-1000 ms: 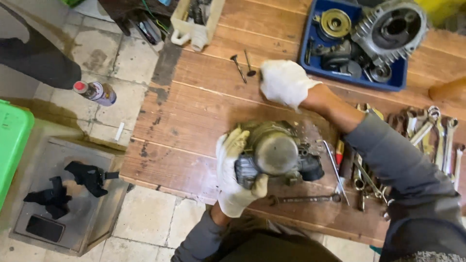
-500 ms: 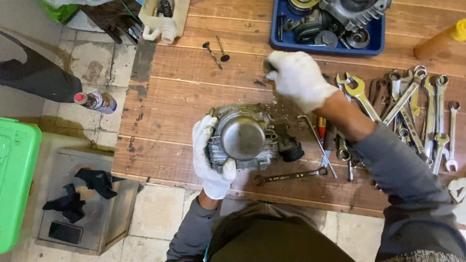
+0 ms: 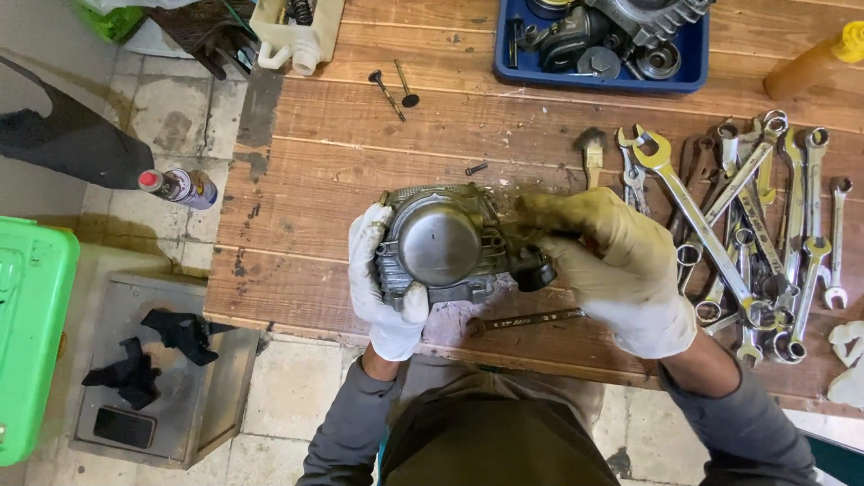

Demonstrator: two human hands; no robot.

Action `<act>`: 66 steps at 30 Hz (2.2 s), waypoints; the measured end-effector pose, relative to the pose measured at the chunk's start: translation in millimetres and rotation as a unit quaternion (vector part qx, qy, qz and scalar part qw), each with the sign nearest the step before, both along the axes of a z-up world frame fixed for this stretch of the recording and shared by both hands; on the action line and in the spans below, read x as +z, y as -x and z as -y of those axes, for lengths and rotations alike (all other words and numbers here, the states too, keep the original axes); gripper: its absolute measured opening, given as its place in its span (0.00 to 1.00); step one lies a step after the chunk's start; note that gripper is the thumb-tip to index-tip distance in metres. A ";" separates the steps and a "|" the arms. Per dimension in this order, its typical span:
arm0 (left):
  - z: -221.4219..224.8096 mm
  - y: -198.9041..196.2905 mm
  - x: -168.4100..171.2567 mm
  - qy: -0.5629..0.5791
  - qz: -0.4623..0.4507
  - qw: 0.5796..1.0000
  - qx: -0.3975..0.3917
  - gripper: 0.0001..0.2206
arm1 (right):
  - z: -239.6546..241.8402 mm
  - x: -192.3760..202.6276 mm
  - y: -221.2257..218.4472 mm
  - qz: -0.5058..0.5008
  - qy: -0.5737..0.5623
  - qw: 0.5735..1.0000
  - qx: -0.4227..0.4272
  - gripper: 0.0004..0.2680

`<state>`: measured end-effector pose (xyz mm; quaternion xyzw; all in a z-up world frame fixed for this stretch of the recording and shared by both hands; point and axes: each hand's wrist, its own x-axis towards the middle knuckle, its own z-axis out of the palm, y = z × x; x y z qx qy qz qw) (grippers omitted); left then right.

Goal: The person assembles a small engine on a wooden workbench. They place a circular metal cover onto the engine block, then insert and tighten several bolts using a wrench. The person rotates the engine to access different sides while securing the cover.

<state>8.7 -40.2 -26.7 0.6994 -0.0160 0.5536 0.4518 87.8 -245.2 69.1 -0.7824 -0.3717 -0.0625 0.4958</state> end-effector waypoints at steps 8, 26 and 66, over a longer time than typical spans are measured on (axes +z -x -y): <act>1.0 1.3 -2.1 0.010 0.000 1.000 0.000 0.28 | 0.6 4.9 7.5 -0.429 -0.114 0.888 -0.123 0.09; -10.0 -22.5 9.4 0.098 -0.114 0.988 -0.019 0.28 | 67.5 -158.9 -65.8 0.195 0.404 0.857 -0.253 0.10; -33.6 -32.7 23.0 0.077 -0.147 0.976 -0.142 0.27 | 89.0 -141.7 30.1 0.132 0.463 0.811 -0.333 0.06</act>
